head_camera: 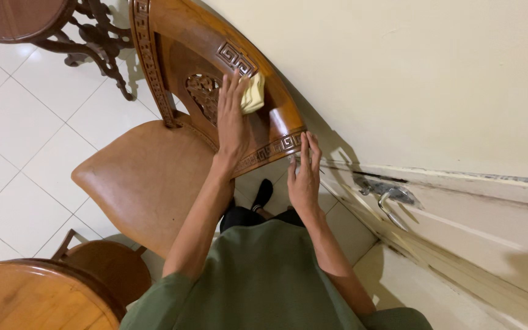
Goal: The person cleans various wooden chairs by hand using a cloth.
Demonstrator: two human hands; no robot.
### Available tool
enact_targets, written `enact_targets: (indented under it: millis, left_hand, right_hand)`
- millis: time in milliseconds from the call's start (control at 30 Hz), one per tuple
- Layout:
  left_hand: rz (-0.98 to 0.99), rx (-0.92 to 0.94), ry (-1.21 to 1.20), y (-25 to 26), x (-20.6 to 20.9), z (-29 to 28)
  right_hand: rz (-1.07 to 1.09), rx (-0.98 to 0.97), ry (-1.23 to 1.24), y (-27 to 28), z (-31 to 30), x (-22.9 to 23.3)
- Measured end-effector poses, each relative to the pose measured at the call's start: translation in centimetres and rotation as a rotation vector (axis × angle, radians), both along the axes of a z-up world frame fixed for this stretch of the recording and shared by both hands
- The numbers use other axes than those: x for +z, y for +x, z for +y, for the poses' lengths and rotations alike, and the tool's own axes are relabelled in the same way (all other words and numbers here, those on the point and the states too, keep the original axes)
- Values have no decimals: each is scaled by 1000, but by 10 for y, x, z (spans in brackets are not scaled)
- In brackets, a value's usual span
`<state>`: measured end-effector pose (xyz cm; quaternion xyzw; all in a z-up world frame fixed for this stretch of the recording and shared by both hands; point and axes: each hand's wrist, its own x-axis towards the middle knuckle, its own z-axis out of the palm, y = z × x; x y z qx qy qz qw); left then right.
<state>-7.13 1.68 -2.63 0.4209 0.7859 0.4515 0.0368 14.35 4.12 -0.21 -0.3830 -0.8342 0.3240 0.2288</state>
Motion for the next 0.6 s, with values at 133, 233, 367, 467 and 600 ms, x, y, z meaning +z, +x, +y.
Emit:
enact_targets:
  millis: [133, 233, 367, 467, 600]
  left_hand:
    - [1, -49, -42, 13, -13, 18]
    - [22, -55, 21, 32, -23, 13]
    - [-31, -95, 75, 62, -16, -5]
    - [-129, -136, 28, 74, 0, -21]
    - [-113, -157, 15, 87, 12, -31]
  right_hand:
    - [-17, 43, 45, 2, 4, -6]
    - [-10, 77, 30, 4, 3, -7]
    - [10, 90, 13, 1, 4, -1]
    - [25, 95, 15, 1, 3, 2]
    - [37, 97, -14, 1, 2, 5]
